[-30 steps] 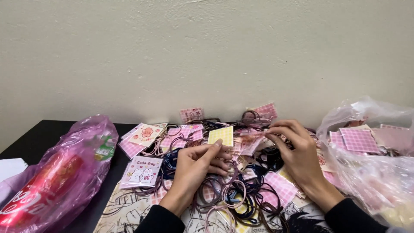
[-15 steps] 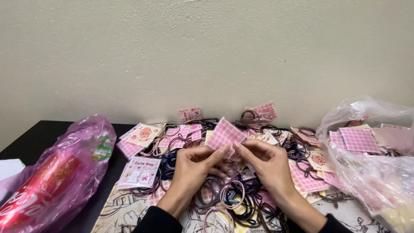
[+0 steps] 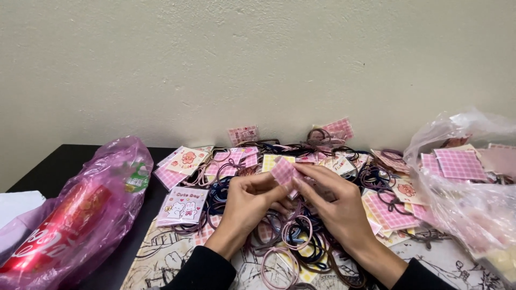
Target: The person repeatedly picks up small patterned paper cards and hair ties from a table, wraps each hair tie around a card, and places the assembled unit aside. The process is repeated for multiple items throughout the clip.
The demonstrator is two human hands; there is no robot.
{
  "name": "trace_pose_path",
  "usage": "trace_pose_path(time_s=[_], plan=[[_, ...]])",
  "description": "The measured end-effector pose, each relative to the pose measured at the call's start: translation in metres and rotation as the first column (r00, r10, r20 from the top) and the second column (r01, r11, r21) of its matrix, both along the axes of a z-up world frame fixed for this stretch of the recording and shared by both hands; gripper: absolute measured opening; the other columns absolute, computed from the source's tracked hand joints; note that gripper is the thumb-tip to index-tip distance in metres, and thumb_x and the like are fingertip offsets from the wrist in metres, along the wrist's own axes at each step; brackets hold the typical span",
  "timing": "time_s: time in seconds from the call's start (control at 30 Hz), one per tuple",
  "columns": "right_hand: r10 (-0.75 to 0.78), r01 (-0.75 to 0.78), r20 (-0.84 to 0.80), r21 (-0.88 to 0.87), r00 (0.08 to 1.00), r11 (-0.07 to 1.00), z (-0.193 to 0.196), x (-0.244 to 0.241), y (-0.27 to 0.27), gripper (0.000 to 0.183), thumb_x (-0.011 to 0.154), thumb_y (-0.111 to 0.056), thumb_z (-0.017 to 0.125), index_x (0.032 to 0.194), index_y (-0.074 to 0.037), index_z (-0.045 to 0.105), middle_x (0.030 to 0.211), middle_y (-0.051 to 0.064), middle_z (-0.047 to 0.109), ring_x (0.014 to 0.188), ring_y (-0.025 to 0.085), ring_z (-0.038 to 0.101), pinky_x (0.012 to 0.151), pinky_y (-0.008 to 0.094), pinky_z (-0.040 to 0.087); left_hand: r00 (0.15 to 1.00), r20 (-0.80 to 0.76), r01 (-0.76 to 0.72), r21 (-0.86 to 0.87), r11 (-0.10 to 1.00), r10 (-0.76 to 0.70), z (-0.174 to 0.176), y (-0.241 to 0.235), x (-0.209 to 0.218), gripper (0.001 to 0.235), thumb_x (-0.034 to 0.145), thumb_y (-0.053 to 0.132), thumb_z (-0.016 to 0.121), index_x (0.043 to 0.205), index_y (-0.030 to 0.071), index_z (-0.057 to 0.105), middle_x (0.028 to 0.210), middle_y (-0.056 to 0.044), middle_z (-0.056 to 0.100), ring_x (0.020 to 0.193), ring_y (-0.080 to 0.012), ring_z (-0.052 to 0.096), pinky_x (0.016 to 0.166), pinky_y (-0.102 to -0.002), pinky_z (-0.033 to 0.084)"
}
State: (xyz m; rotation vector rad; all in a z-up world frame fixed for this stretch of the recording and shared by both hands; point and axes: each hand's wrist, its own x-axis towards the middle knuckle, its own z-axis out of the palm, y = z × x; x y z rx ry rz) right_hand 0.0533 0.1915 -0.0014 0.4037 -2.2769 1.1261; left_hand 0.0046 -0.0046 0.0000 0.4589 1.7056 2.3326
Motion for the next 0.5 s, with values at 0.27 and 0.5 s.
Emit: trace_pose_path(time_s=[0.27,0.5], plan=[[-0.026,0.021,-0.035,-0.141,0.999,0.99,0.01,0.004,-0.006,0.03,0.099,-0.015,0.082,0.128,-0.01,0.087,0.128,0.011,0.091,0.122,0.022,0.086,0.108,0.032,0.067,0.997,0.056,-0.044,-0.032,0.999,0.046,0.015,0.002,0.009,0.033,0.092,0.015,0.089,0.119,-0.003,0.093,0.109,-0.026,0.094,0.07,-0.0286,0.083,0.056,-0.034,0.069],[0.018,0.0,0.045,-0.373,0.999,0.928,-0.003,-0.006,0.003,0.025,0.098,-0.012,0.082,0.121,-0.005,0.09,0.115,0.015,0.094,0.103,0.021,0.089,0.09,0.029,0.076,0.999,-0.004,-0.041,-0.039,0.998,0.041,0.002,0.004,0.002,0.029,0.092,0.011,0.09,0.116,-0.004,0.094,0.098,-0.027,0.093,0.07,-0.026,0.085,0.057,-0.032,0.071]])
